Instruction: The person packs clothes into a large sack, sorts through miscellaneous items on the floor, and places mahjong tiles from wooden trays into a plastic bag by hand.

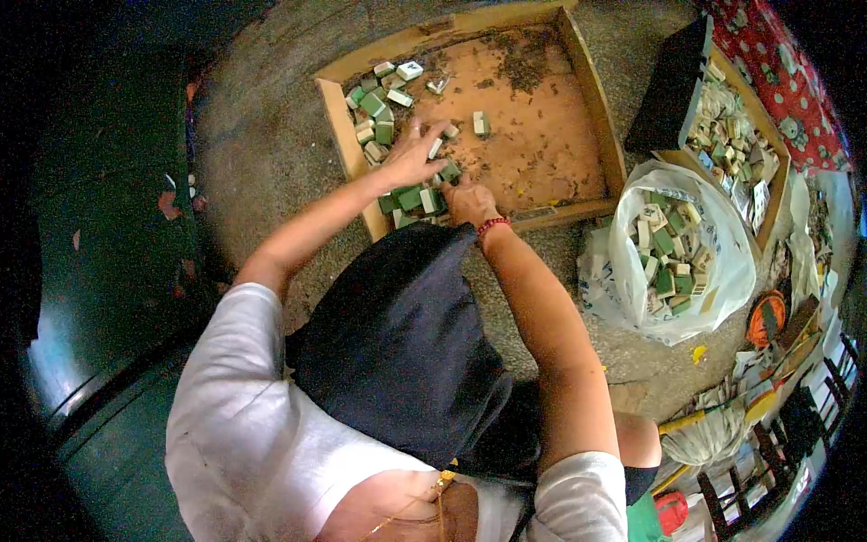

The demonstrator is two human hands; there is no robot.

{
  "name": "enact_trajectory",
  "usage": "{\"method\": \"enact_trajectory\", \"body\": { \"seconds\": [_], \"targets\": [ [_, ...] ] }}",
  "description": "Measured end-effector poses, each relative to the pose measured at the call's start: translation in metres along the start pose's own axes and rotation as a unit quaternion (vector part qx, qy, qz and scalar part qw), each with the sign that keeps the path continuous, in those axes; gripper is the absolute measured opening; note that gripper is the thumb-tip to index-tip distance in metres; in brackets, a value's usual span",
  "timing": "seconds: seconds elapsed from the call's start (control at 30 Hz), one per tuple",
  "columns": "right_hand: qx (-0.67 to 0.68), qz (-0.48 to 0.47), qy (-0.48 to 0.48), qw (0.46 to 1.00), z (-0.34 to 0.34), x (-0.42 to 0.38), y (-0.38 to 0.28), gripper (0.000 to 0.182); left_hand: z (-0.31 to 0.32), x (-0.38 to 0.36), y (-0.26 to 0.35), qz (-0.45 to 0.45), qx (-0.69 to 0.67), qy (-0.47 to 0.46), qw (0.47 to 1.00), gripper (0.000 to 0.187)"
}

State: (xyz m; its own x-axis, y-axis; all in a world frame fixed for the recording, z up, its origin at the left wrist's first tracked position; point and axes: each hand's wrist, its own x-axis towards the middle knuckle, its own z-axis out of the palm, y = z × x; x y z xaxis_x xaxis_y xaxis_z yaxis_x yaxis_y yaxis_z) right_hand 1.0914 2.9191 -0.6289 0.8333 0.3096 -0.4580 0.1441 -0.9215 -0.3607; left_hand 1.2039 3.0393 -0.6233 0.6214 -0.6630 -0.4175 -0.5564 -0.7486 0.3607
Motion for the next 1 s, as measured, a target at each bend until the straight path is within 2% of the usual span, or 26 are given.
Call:
{"method": "enact_trajectory", "body": {
  "seconds": [0.07, 0.1, 0.13, 0.17, 0.2, 0.23, 0.27, 0.3, 0.33, 0.4, 0.43, 0.47, 0.5, 0.53, 0.57, 0.63, 0.67, 0.7, 0.73, 0.8, 0.83, 0.9, 0.93, 1.0],
  "targets": [
    [0.0, -0.005, 0.035, 0.999, 0.002, 0.002, 0.003, 0.047, 0.001, 0.014, 0.021, -0.023, 0.014, 0.11, 0.994, 0.076],
    [-0.006, -0.036, 0.023, 0.999, 0.007, 0.007, 0.007, 0.042, -0.005, 0.018, 0.038, -0.098, -0.147, 0.028, 0.984, 0.071],
    [-0.01, -0.068, 0.01, 0.998, 0.012, 0.01, 0.01, 0.037, 0.001, 0.027, 0.049, -0.095, -0.149, 0.026, 0.984, 0.071],
    [-0.023, -0.026, -0.013, 0.999, 0.0, 0.005, 0.001, 0.031, 0.008, 0.037, 0.059, -0.064, -0.095, 0.076, 0.991, 0.066],
    [-0.022, -0.024, -0.015, 0.999, 0.008, 0.008, 0.003, 0.031, 0.013, 0.046, 0.068, -0.032, -0.04, 0.127, 0.991, 0.06],
    [-0.013, -0.035, 0.047, 0.998, 0.026, 0.017, 0.008, 0.028, 0.02, 0.057, 0.076, -0.03, -0.042, 0.127, 0.991, 0.06],
    [-0.004, -0.048, 0.111, 0.993, 0.045, 0.026, 0.014, 0.026, 0.026, 0.07, 0.083, -0.045, -0.042, 0.122, 0.991, 0.052],
    [0.036, -0.081, 0.223, 0.971, 0.068, 0.033, 0.02, 0.03, 0.028, 0.078, 0.085, -0.06, -0.042, 0.116, 0.991, 0.045],
    [0.036, -0.078, 0.223, 0.971, 0.057, 0.031, 0.018, 0.03, 0.026, 0.082, 0.085, -0.057, -0.042, 0.115, 0.991, 0.045],
    [0.059, 0.03, -0.026, 0.997, 0.006, 0.017, 0.0, 0.023, 0.02, 0.086, 0.08, -0.002, -0.135, 0.066, 0.989, 0.045],
    [0.061, 0.026, -0.02, 0.998, -0.009, 0.01, -0.004, 0.02, 0.046, 0.103, 0.06, 0.029, -0.131, 0.182, 0.974, 0.05],
    [0.064, 0.029, -0.02, 0.997, -0.014, 0.006, -0.002, 0.02, 0.007, 0.087, 0.069, -0.138, -0.454, 0.06, 0.878, 0.053],
    [0.054, -0.006, -0.022, 0.998, -0.018, 0.001, 0.0, 0.02, -0.001, 0.083, 0.061, -0.176, -0.602, 0.03, 0.778, 0.05],
    [0.044, -0.041, -0.023, 0.998, -0.018, -0.001, 0.001, 0.02, -0.007, 0.081, 0.053, -0.209, -0.729, 0.0, 0.652, 0.047],
    [0.052, -0.039, 0.024, 0.998, -0.005, 0.004, 0.006, 0.018, -0.02, 0.073, 0.056, -0.207, -0.728, -0.003, 0.654, 0.047],
    [0.082, -0.062, 0.038, 0.994, -0.005, 0.003, 0.011, 0.018, -0.052, 0.049, 0.083, -0.142, -0.617, -0.021, 0.774, 0.044],
    [0.111, -0.089, 0.052, 0.988, -0.005, 0.0, 0.013, 0.019, -0.058, 0.048, 0.096, -0.136, -0.618, -0.03, 0.773, 0.044],
    [0.105, -0.084, 0.017, 0.991, -0.007, 0.002, 0.013, 0.018, -0.065, 0.049, 0.11, -0.06, -0.616, -0.077, 0.782, 0.041],
    [0.105, -0.068, 0.018, 0.992, -0.013, -0.002, 0.012, 0.018, -0.071, 0.049, 0.126, 0.016, -0.609, -0.124, 0.783, 0.039],
    [0.233, 0.007, 0.023, 0.972, -0.029, -0.017, 0.015, 0.018, -0.082, 0.047, 0.175, 0.075, -0.604, -0.161, 0.777, 0.039],
    [0.231, 0.019, 0.026, 0.973, -0.027, -0.022, 0.018, 0.018, -0.081, 0.05, 0.198, 0.117, -0.604, -0.18, 0.768, 0.038],
    [0.194, -0.05, 0.232, 0.952, -0.023, -0.032, 0.022, 0.029, -0.074, 0.058, 0.249, 0.134, -0.563, -0.229, 0.783, 0.04],
    [0.192, -0.044, 0.235, 0.952, -0.029, -0.043, 0.022, 0.029, -0.064, 0.065, 0.268, 0.195, -0.535, -0.243, 0.786, 0.039],
    [0.151, -0.062, 0.3, 0.94, -0.055, -0.076, 0.023, 0.04, -0.069, 0.056, 0.295, 0.246, -0.472, -0.336, 0.777, 0.047]
  ]
}}
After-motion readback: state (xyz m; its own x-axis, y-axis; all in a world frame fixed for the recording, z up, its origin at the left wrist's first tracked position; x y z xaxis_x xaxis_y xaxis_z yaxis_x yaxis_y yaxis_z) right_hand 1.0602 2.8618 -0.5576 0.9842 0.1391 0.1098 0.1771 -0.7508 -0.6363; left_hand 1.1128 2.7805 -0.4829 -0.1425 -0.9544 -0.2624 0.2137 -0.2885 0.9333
